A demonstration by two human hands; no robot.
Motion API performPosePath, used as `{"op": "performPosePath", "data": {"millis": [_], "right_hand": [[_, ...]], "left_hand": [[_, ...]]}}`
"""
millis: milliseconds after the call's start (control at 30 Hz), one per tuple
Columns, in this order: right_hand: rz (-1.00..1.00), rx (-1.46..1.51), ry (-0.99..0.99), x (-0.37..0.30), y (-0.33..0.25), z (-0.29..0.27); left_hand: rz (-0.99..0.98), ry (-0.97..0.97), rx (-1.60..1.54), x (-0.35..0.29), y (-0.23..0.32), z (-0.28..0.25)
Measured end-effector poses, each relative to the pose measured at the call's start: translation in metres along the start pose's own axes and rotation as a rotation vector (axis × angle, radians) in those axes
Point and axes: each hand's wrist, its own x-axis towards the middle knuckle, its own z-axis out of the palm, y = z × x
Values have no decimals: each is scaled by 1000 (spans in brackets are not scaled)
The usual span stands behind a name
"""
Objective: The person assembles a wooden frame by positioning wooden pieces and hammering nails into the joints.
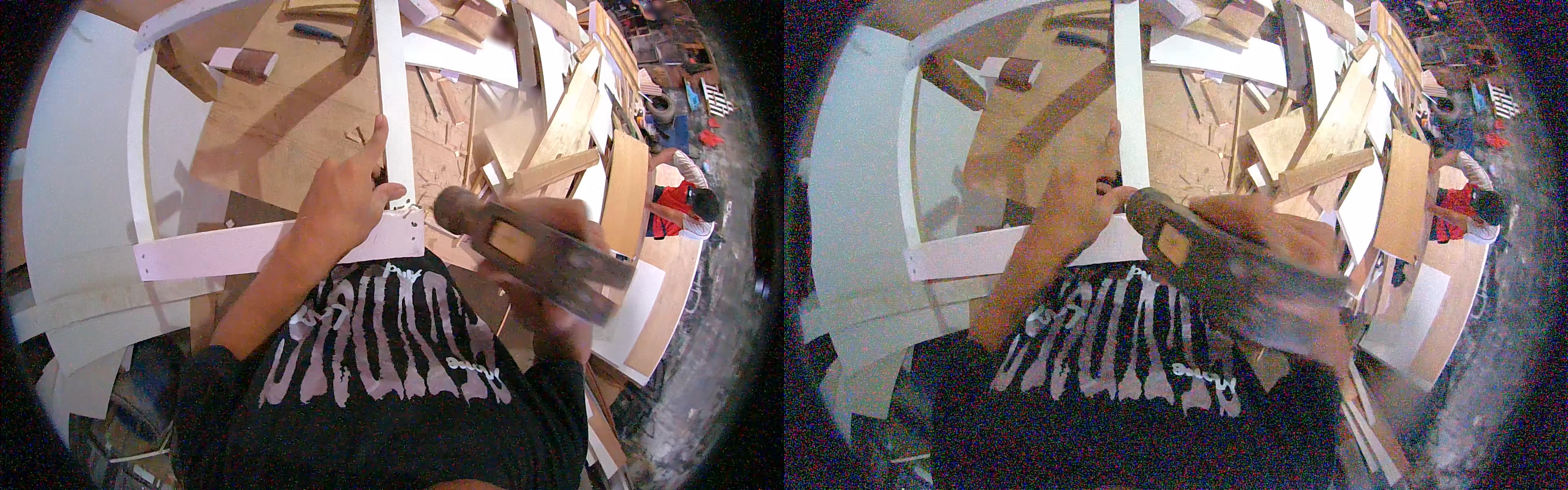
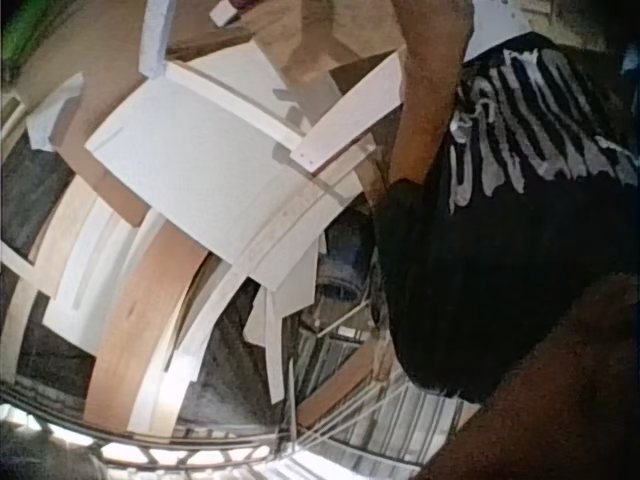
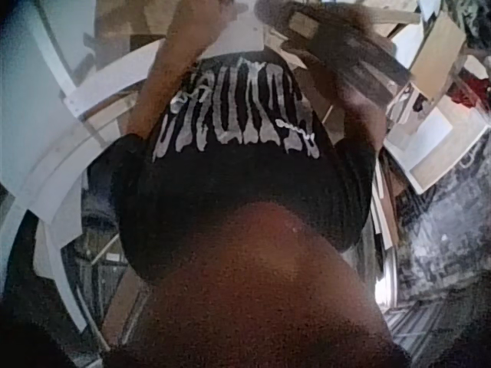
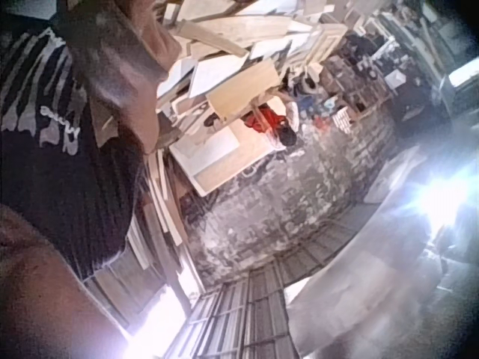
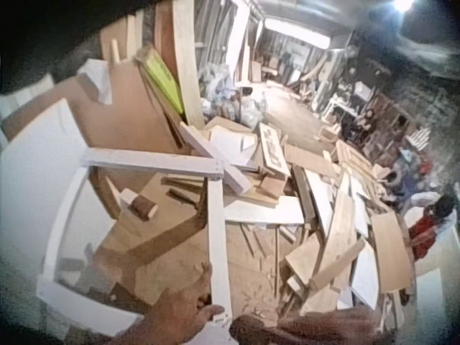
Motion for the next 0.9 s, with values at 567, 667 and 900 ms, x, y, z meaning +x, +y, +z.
{"op": "performPosePath", "data": {"millis": [567,667,900], "right_hand": [[-176,-340,-207,26,-6,-5],[-200,-420,-261,21,-4,-3],[-363,-379,-149,27,17,0]], "left_hand": [[-21,14,-28,-3,3,-1],[-44,1,3,-2,5,-3],[-21,-13,0,1,4,-3]]}}
